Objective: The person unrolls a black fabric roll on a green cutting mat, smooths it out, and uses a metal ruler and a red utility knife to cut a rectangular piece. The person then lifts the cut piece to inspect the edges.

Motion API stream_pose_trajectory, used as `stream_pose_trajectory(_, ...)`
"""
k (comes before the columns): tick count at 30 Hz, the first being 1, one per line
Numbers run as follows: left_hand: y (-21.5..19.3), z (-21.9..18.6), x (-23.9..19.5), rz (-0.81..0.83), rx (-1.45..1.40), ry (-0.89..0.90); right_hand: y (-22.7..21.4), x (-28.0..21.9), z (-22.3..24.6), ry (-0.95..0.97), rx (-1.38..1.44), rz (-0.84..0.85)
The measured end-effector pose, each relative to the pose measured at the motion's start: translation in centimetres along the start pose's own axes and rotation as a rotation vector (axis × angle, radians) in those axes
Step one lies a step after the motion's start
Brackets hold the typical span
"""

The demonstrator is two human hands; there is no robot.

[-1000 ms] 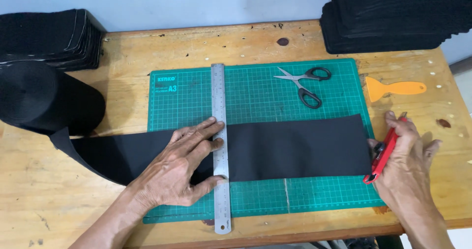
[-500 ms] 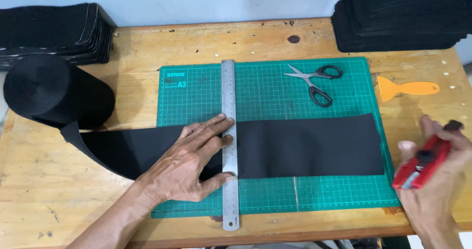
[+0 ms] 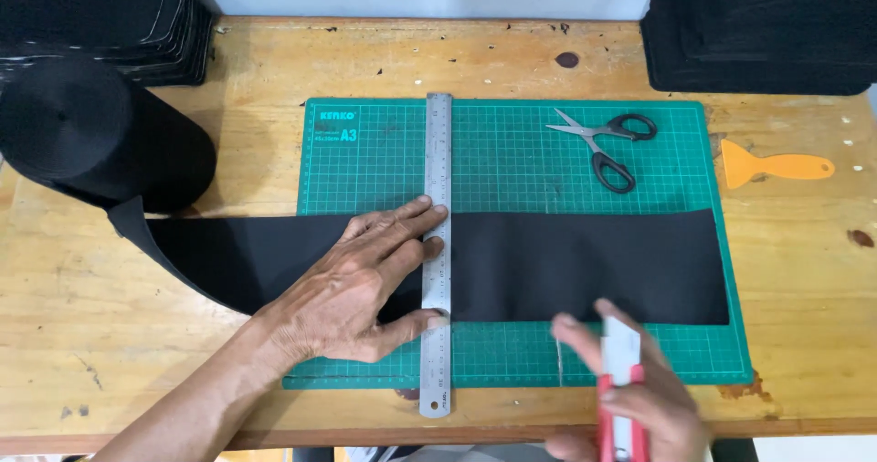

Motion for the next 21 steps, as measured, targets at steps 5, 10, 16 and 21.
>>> stream_pose_trajectory(5,0.0,-0.1,-0.2,0.016,0.004,0.004,4.8,1.8,-2.2,-0.477,-1.877,-0.072)
stream_pose_trajectory(10,0.2,0.2,-0.3,0.021,0.013,-0.005,3.2,3.7,-2.8,-0.208,-1.592,0.142)
stream_pose_trajectory(16,0.3,0.2,-0.5,0.018,0.003,0.003,3.3,4.0,-3.0,-0.351,-1.577,0.067)
stream_pose_trajectory(21,0.4,0.4,-0.6,0.003,0.0,-0.001,1.2,2.4,-1.9,-0.508,-1.228,0.073)
Point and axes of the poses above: each hand's wrist, its own x-axis towards the middle knuckle, its own y-axis out of the palm, z = x × y, the point moved 7 cm from there along x, towards the middle knuckle, and after that the axes turned 8 degrees about z, right-handed, at the moved point
